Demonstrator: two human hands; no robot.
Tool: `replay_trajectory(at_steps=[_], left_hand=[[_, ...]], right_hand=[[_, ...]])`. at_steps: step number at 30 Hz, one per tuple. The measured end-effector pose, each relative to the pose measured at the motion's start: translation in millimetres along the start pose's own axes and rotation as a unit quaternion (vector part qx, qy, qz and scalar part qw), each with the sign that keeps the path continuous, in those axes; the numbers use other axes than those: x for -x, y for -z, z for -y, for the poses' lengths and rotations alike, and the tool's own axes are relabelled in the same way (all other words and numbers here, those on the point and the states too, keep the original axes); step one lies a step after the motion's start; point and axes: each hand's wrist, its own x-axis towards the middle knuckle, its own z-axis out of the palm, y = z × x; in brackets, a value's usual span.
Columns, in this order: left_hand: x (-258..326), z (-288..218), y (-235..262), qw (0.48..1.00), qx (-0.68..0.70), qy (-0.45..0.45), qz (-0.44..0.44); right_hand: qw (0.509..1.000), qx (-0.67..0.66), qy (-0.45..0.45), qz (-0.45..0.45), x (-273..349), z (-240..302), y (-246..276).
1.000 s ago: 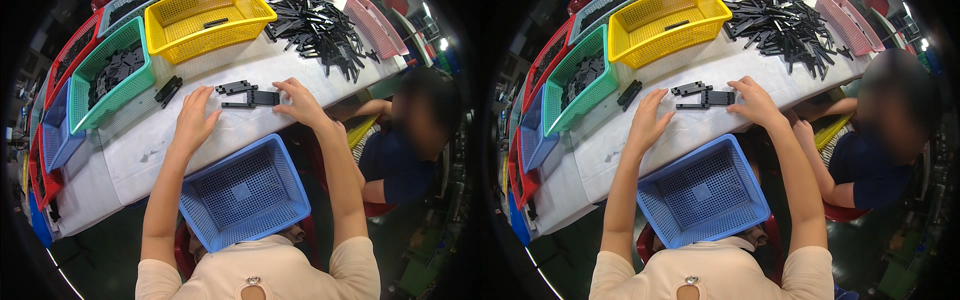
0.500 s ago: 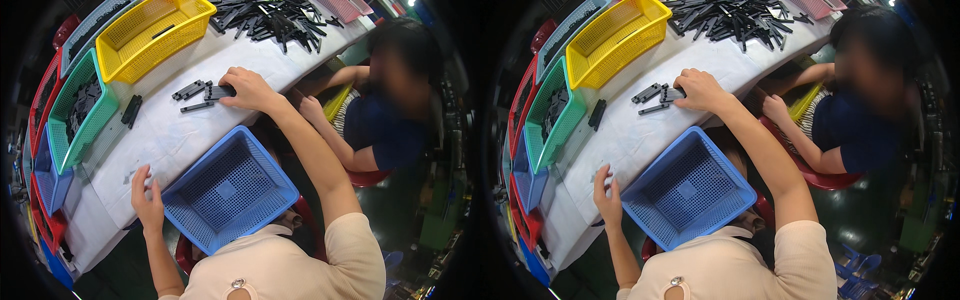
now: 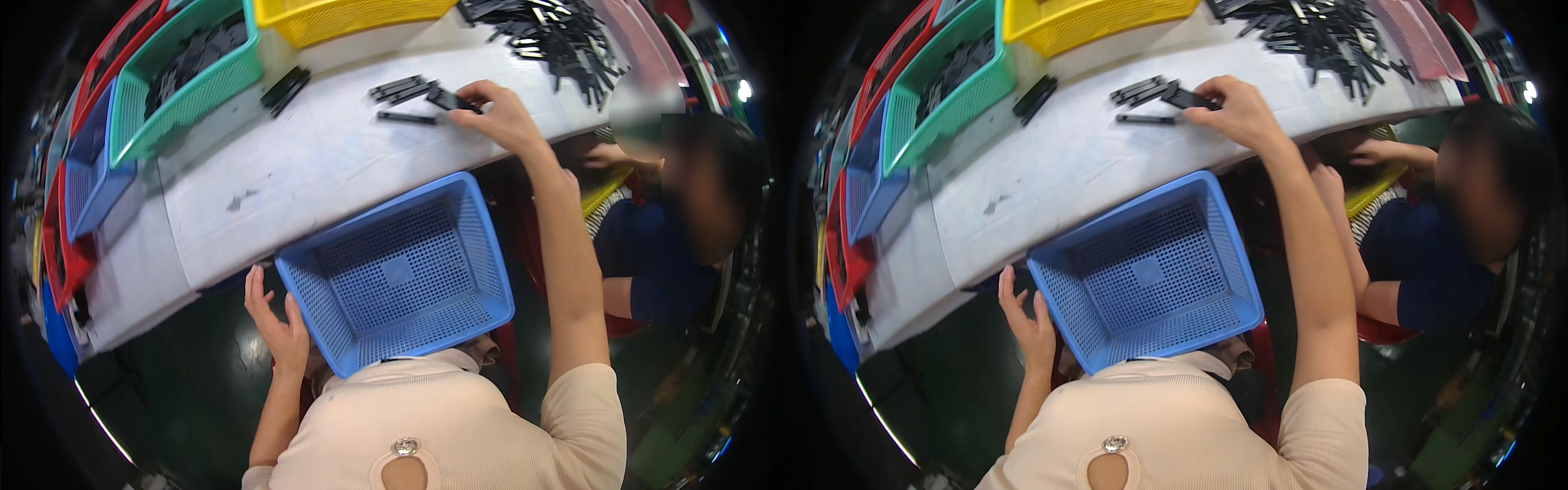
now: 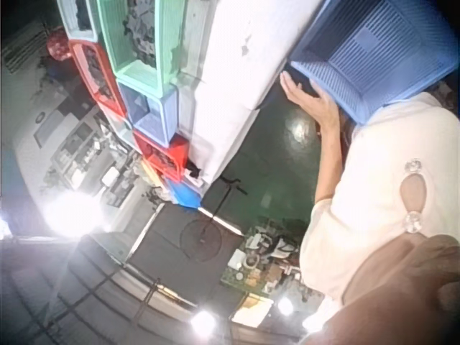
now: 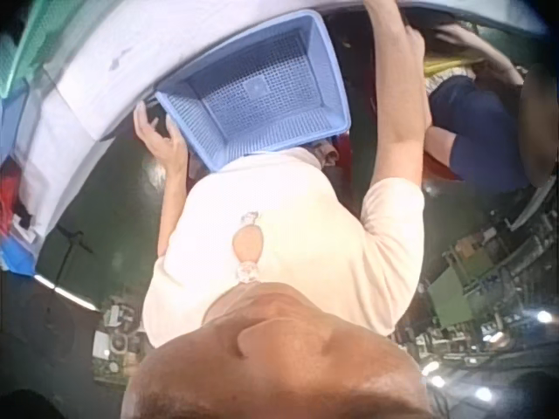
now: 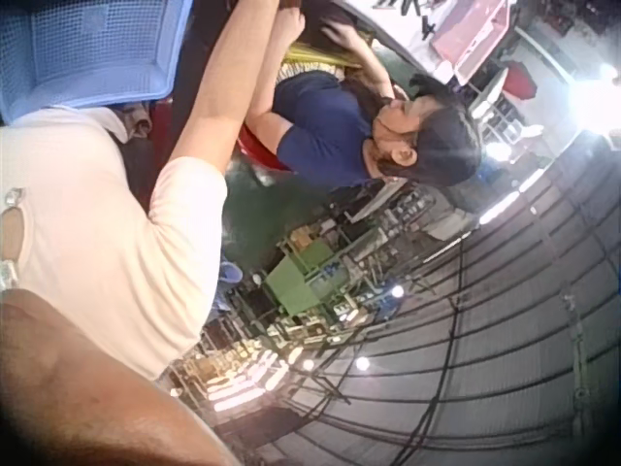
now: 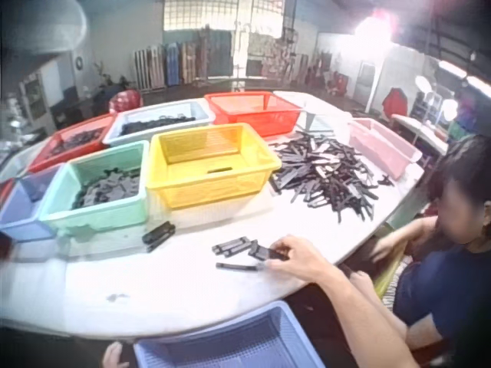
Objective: The person picks small black plastic components from a pile on the table, aligns them, and places them into a blue basket. The person repeats this process throughout the clip, organizing the parts into the basket.
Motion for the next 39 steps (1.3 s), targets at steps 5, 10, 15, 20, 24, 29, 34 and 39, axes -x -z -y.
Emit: replay_trajectory(at_steps=[5, 10, 15, 20, 24, 29, 34, 39], left_hand=[[24, 20, -14, 0.975, 0.154, 0.157, 0.045], [36, 26, -31, 0.964, 0.177, 0.174, 0.094], [33, 30, -28, 0.955, 0.201, 0.17, 0.138], [22, 15, -16, 0.959, 0.173, 0.156, 0.16], [20, 15, -13, 0.956, 0.187, 0.15, 0.168], [22, 21, -20, 0.962, 0.185, 0.134, 0.149], [26, 22, -23, 0.954, 0.21, 0.167, 0.133], [29, 29, -27, 0.955, 0.215, 0.16, 0.125]], right_hand=[[0.995, -0.05, 0.045, 0.07, 51, 47, 7], [0.97, -0.026, 0.146, 0.195, 114, 66, -44], [0.97, 0.088, 0.126, 0.188, 134, 25, -93], [0.926, 0.285, 0.232, 0.084, 137, 5, -125], [0.886, 0.391, 0.243, 0.056, 138, 1, -133], [0.881, 0.391, 0.257, 0.069, 151, 19, -135], [0.815, 0.485, 0.284, 0.144, 167, 45, -167], [0.82, 0.499, 0.24, 0.147, 178, 42, -176]])
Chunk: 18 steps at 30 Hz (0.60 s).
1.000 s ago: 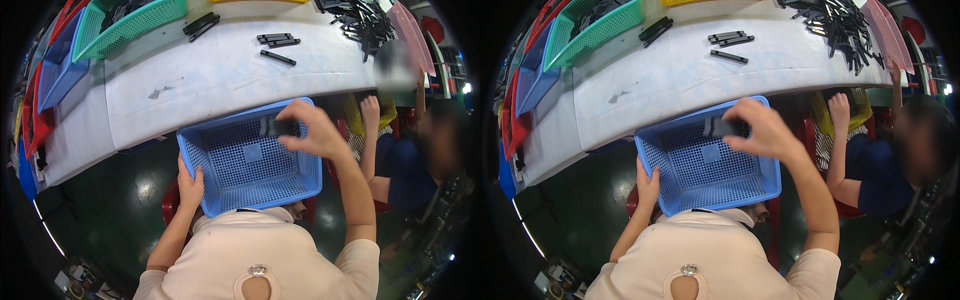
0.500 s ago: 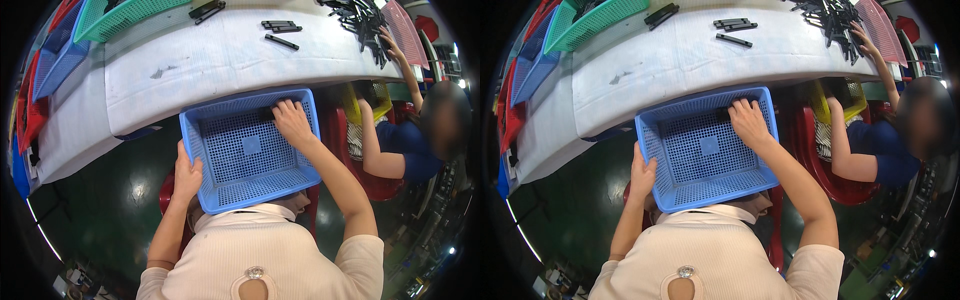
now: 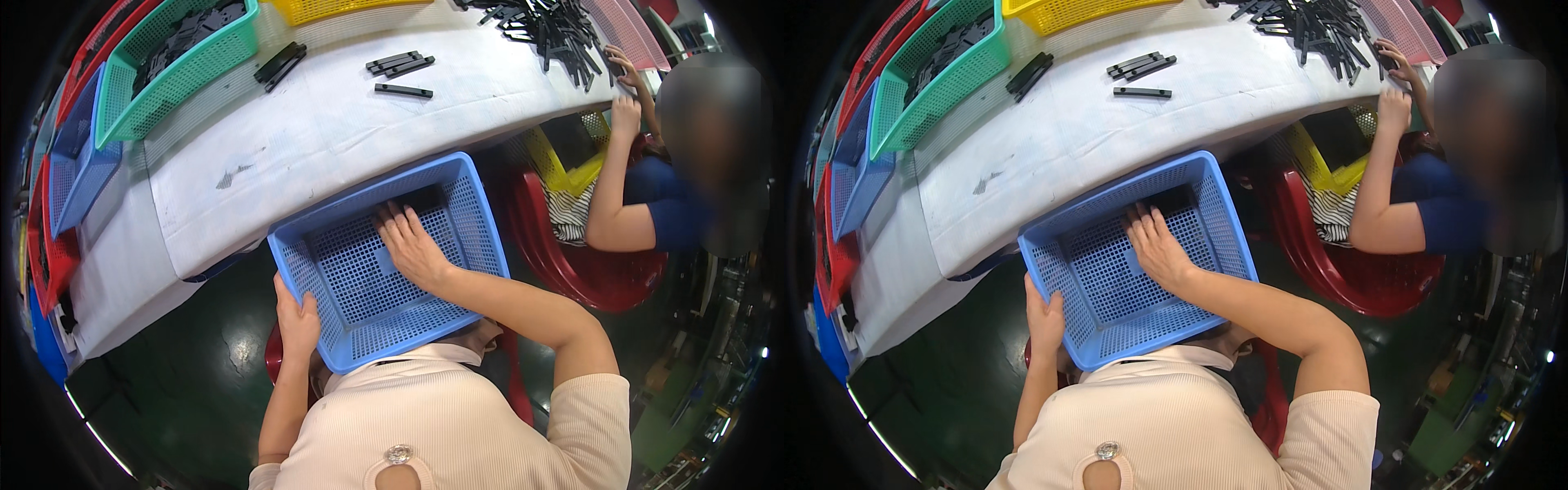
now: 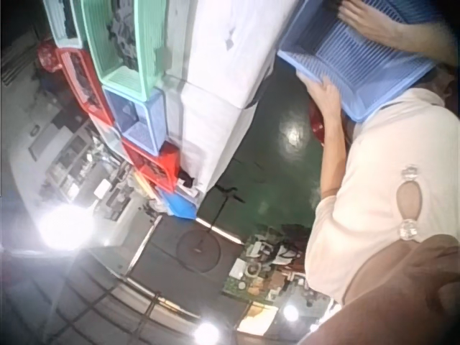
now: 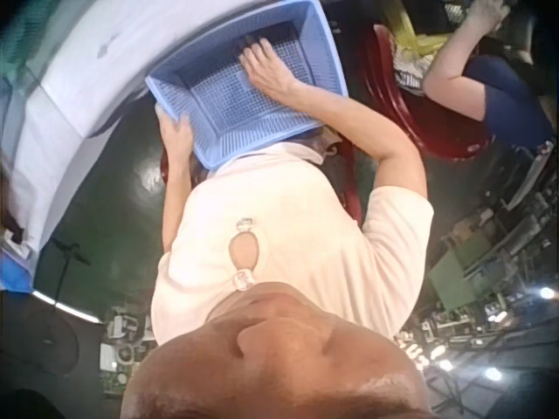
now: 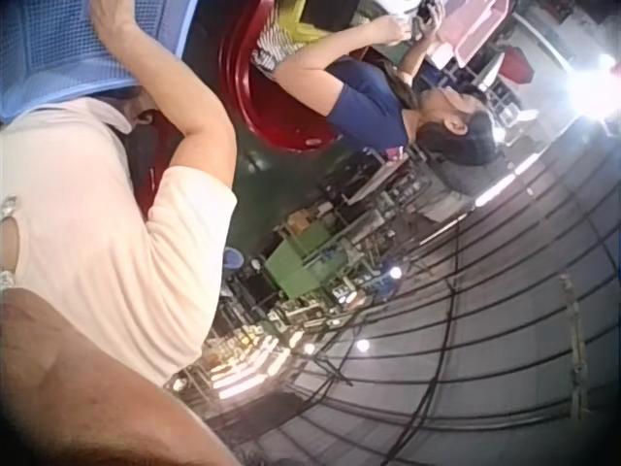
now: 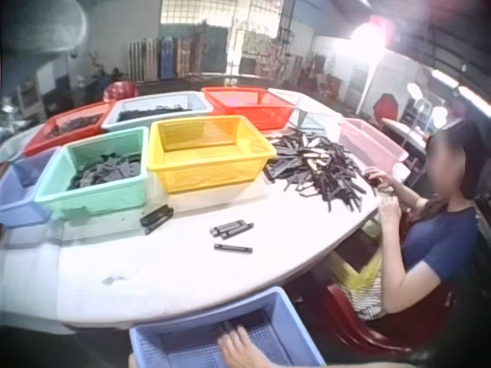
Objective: The person picks small black plastic components from a pile on the table, aligns them, and places them into a blue basket. The person repeats this process throughout the clip, organizing the parts into the basket.
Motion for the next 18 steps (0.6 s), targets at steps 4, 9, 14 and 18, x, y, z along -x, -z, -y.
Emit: replay_trajectory(at_steps=[4, 9, 14, 18], left_hand=[[2, -5, -1, 1.0, 0.003, 0.012, -0.001], [4, -5, -3, 1.0, -0.004, 0.009, -0.014], [5, -13, 3, 0.997, -0.077, 0.018, 0.016], [-3, -34, 22, 0.979, -0.188, 0.01, 0.08]], right_hand=[[0.999, 0.018, -0.011, 0.036, 7, -11, -2], [0.998, 0.039, -0.012, 0.056, 7, -15, -1], [0.999, -0.016, -0.01, 0.032, 8, -17, 4], [0.948, -0.274, 0.011, -0.162, 0, -40, 79]])
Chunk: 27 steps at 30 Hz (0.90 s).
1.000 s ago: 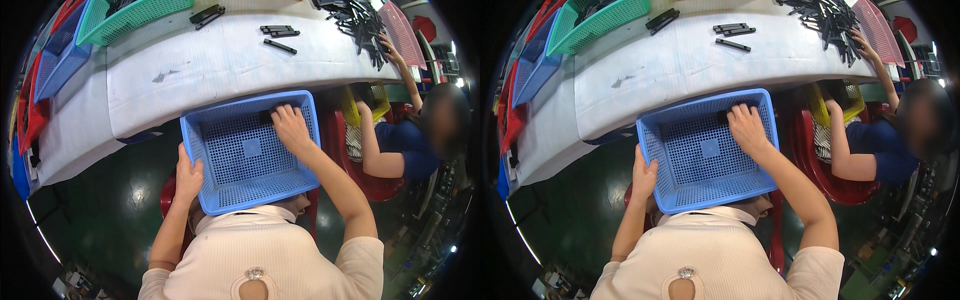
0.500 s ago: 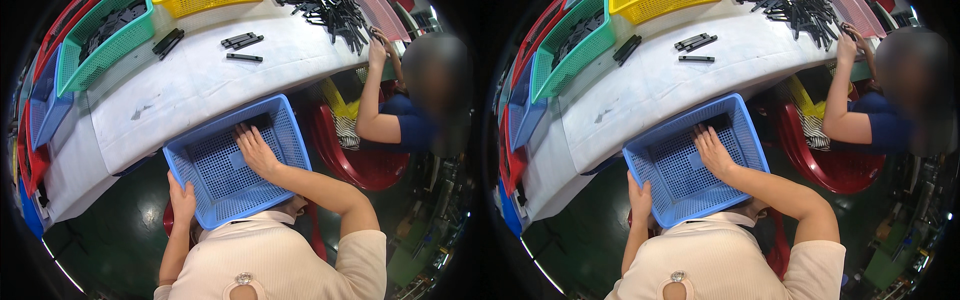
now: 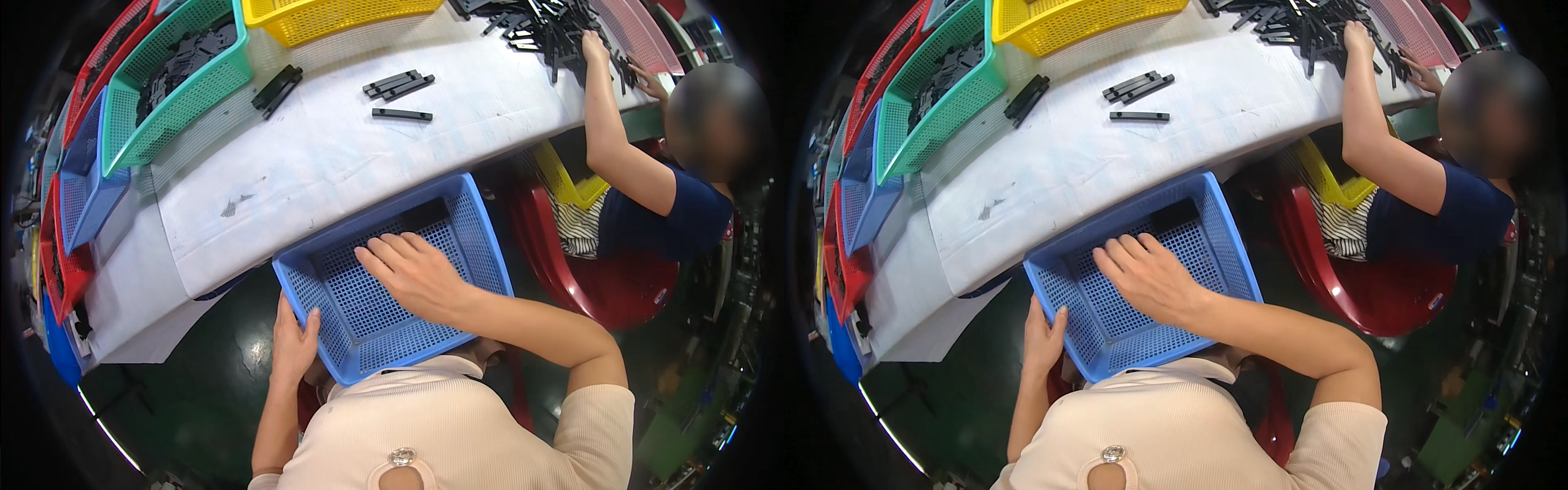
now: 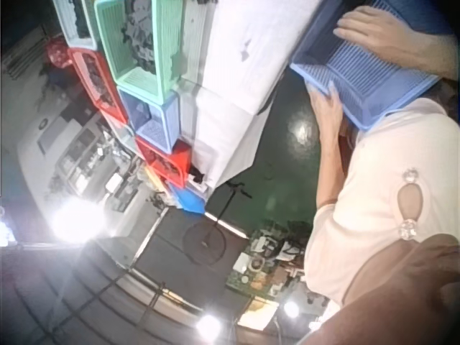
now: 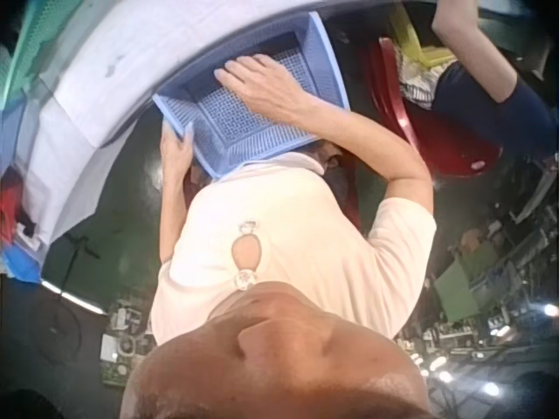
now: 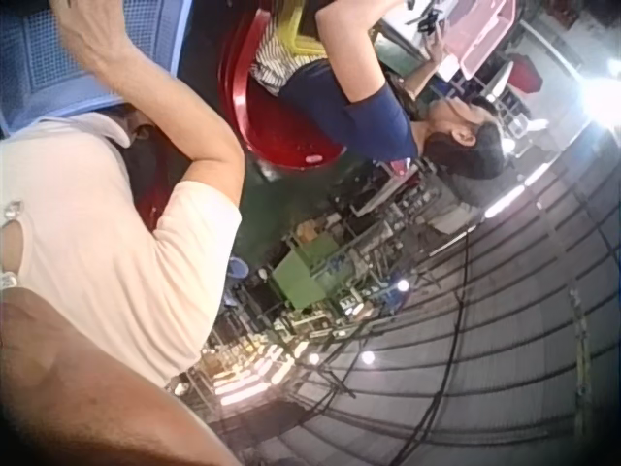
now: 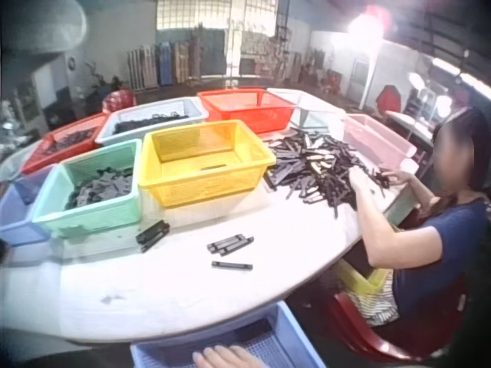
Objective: The person picks small black plastic components from a pile on the table, aligns them, and places them into a blue basket. The person repeats this process throughout the clip, organizing the parts into the basket.
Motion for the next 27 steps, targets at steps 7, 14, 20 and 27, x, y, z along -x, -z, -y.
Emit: replay_trajectory(at_steps=[7, 14, 20, 27], left_hand=[[-9, -19, 21, 0.993, -0.113, -0.009, 0.041], [-8, -47, 43, 0.978, -0.195, 0.01, 0.078], [-8, -40, 49, 0.969, -0.242, -0.034, 0.041], [-14, -77, 70, 0.96, -0.278, -0.017, 0.039]], right_hand=[[0.965, 0.014, -0.107, -0.24, -93, -147, 47], [0.974, -0.111, -0.17, -0.101, -110, -192, 37], [0.97, -0.105, -0.213, -0.053, -119, -176, 47], [0.966, -0.142, -0.212, -0.037, -97, -186, 58]])
